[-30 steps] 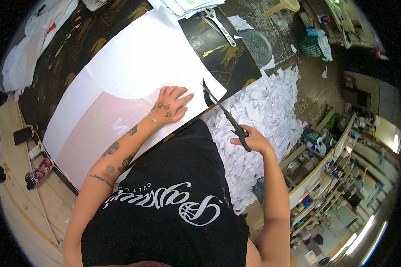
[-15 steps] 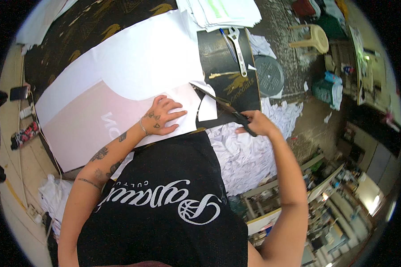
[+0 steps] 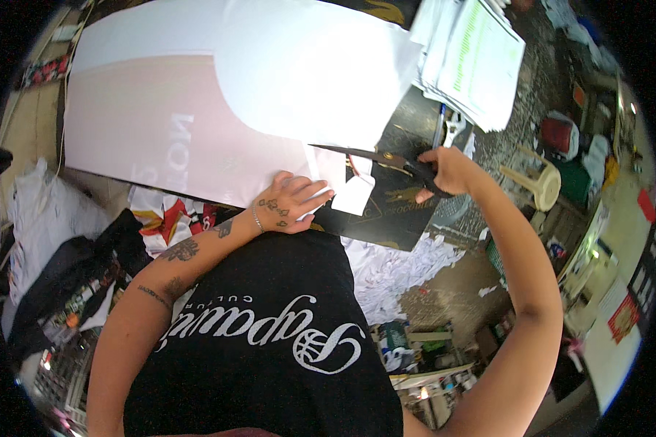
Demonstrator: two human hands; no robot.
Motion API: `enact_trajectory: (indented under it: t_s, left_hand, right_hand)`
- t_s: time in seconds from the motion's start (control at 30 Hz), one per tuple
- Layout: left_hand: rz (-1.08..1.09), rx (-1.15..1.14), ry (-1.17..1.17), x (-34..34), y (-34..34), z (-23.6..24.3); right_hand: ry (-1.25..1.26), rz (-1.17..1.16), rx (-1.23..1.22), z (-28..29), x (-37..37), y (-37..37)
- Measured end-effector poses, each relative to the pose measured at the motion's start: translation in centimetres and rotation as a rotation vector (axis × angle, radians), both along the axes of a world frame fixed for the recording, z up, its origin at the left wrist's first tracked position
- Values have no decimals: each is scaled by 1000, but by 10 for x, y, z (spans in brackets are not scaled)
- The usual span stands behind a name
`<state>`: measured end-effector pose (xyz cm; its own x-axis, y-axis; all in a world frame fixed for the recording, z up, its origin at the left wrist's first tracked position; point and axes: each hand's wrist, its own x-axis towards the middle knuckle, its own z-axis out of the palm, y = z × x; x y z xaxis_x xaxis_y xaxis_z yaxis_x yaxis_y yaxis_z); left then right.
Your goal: The person repeatedly lays out white fabric on a table, uses shears to cut the fabric into rectangular pieces, and stacks the cut pieces. The person also handles a red and white jersey, using it as a template to guide the cutting of the fabric.
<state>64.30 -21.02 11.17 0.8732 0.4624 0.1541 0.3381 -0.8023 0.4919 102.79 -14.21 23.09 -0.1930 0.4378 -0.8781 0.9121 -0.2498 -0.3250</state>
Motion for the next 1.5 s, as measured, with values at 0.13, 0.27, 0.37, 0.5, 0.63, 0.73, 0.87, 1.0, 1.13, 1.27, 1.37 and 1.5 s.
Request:
enact_trajectory:
  t_s: [0.13,0.27,0.37,0.5,0.63,0.73,0.87,1.0,1.13,1.27,1.37,1.5]
  left_hand:
    - [9,59,-9,0,-1,0]
    - [28,48,-20,0,-3,-2]
    - [31,41,-24,-1,-3,-3]
    - [16,7,-112,-4,-3,-5]
    - [-28,-110,-202,-5,-1,-7]
    - [-135,-281,-304,-17,13,-1]
    - [-200,-255,-390,-73,54,20]
    - [37,-38,-289,-158,116,26]
    - [-63,1,-67,-210,145,15]
    - [-151,-30,26,-225,147,5]
    - [-155,-52,35,-226,145,3]
    - [-148,-55,8,-225,145,0]
  right_hand:
    - [18,-17,49,0,-23,-6]
    - [-106,25,26,-1,-49,-5]
    - [33,-40,97,2,-70,-11]
    - [-12,-140,26,3,-99,-19]
    - [6,-198,67,3,-128,-32]
    - [99,-344,43,-2,-151,-41]
    - [62,-483,51,-9,-182,-54]
    - [172,-560,193,-13,-226,-66]
    - [45,-722,46,-13,-264,-63]
    - [97,-824,71,-16,-303,-58]
    - [82,-908,58,-20,-322,-51]
    - [71,-951,16,-22,-341,-36]
